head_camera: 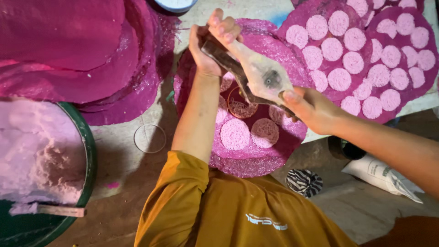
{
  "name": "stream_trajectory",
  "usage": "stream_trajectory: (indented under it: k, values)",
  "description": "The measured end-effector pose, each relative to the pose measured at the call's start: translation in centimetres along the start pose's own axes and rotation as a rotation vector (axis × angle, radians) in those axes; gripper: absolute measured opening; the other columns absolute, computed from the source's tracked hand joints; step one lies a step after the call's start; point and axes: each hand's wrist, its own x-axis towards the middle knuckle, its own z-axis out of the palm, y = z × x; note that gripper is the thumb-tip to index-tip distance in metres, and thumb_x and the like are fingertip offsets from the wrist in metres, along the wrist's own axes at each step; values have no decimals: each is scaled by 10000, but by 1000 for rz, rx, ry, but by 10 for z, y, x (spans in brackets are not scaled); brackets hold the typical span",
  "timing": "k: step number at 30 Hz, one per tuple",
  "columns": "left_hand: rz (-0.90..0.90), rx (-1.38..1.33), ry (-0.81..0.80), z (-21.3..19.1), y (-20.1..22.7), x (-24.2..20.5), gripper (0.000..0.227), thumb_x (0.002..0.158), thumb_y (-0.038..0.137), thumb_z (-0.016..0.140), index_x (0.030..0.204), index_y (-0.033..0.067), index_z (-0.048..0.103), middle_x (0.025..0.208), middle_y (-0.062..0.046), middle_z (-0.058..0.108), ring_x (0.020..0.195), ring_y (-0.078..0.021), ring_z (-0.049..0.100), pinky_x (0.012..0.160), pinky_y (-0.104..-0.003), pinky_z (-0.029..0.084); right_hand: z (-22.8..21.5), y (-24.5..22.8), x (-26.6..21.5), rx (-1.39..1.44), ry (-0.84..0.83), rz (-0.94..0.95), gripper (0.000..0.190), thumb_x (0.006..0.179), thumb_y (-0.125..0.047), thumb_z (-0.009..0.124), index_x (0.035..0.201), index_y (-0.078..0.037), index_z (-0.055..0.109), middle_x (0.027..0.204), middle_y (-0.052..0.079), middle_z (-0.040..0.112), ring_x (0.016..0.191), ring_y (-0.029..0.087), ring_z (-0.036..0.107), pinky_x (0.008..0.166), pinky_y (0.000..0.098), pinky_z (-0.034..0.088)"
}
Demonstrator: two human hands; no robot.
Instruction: The person uses a wooden mold tool to create small pink patties from a large mass of pink material in a bowl, then places the finished patties onto a larger circular pink base.
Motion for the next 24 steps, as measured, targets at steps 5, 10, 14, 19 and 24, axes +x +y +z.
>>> stream_trajectory:
  k: [5, 10, 14, 19, 24]
  values:
    - [22, 79, 24, 11, 22, -13, 378, 956, 534, 568, 1034, 170, 501, 885, 45, 485, 882, -122, 560, 973, -383, 567, 18, -6, 7, 88, -52, -69, 731, 989, -673, 266, 868, -59, 645, 652, 27, 526, 627, 141, 491, 568, 365, 414]
    - [57, 7, 99, 17, -2, -33, 383, 1028, 558, 540, 1079, 180, 506, 917, 36, 504, 891, -138, 564, 877, -323, 551, 10, -12, -7, 214, -191, 216, 766, 955, -652, 243, 823, -33, 674, 606, 64, 628, 529, 192, 597, 513, 377, 489]
    - [67, 33, 178, 17, -19, -26, 416, 918, 565, 584, 1029, 171, 508, 878, 44, 508, 872, -135, 556, 926, -367, 543, 0, -10, -10, 106, -70, 198, 683, 973, -620, 283, 905, -70, 682, 634, 68, 625, 548, 178, 581, 509, 356, 479]
    - [25, 190, 139, 10, -3, -9, 369, 975, 512, 534, 1040, 150, 511, 881, 41, 468, 857, -134, 528, 909, -362, 534, 9, 7, -2, 205, 7, 34, 710, 1022, -615, 332, 856, 5, 635, 628, 70, 581, 556, 177, 549, 515, 360, 434]
    - [44, 118, 144, 13, -7, -12, 391, 926, 522, 470, 999, 139, 507, 861, 29, 452, 841, -138, 525, 882, -369, 542, 13, 20, 3, 155, 4, -3, 708, 1009, -623, 317, 845, -25, 660, 617, 27, 588, 551, 141, 549, 516, 331, 445]
